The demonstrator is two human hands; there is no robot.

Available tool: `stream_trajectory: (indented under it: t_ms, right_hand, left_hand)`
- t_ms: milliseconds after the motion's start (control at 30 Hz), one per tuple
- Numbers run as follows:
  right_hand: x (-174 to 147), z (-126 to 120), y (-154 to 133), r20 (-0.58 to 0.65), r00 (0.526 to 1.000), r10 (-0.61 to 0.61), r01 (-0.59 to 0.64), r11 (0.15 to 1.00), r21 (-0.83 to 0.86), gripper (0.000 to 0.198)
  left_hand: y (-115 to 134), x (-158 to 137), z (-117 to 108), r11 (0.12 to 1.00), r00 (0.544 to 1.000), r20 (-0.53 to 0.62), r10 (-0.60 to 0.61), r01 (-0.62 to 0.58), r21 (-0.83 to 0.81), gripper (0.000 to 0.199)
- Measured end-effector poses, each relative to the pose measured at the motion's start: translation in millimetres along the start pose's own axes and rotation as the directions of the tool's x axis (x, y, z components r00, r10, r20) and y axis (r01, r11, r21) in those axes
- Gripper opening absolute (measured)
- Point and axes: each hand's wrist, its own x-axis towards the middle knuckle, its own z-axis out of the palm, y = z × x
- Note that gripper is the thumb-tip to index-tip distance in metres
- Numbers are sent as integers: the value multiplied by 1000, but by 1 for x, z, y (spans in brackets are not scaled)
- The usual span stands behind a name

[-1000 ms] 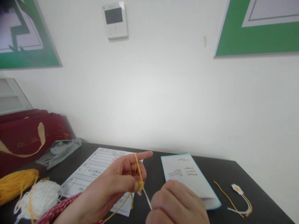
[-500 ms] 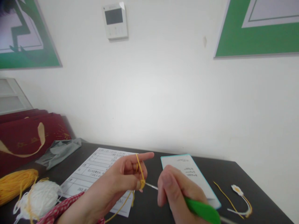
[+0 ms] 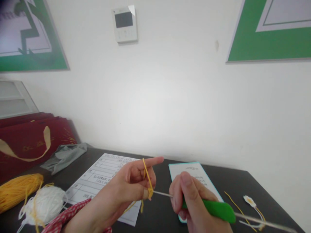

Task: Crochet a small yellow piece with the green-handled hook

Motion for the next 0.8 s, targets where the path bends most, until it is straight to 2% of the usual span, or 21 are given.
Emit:
stream_trajectory:
  t_ms: [67,133,300,400,500,667,800]
  right_hand:
    - [6,0,-1,38,993,108,-112,983,145,59]
    - [9,1,-3,37,988,153,-157,964,215,58]
    - [7,0,-7,57,997,60,-71,975,212,54]
    - [8,1,-6,46,994,103,-111,961,254,57]
    - [12,4,-4,65,980,188,-199,917,344,57]
    - [14,2,0,167,948,272,-319,822,471,50]
    - [13,-2,3,202,932,301,-362,775,519,47]
  left_hand:
    - [0,2,-1,999,1000,15,-20,21,-25,62]
    - [1,3,-2,998,998,30,-48,49,-47,62]
    - [4,2,1,996,998,16,-67,68,-59,59]
    - [4,-1,4,999,999,-5,-42,42,-31,63]
    - [1,-1,5,1000,1000,-20,-10,11,17,72]
    - [-3,2,4,997,999,-31,44,-41,71,101]
    - [-3,0,4,997,998,4,60,-60,57,96]
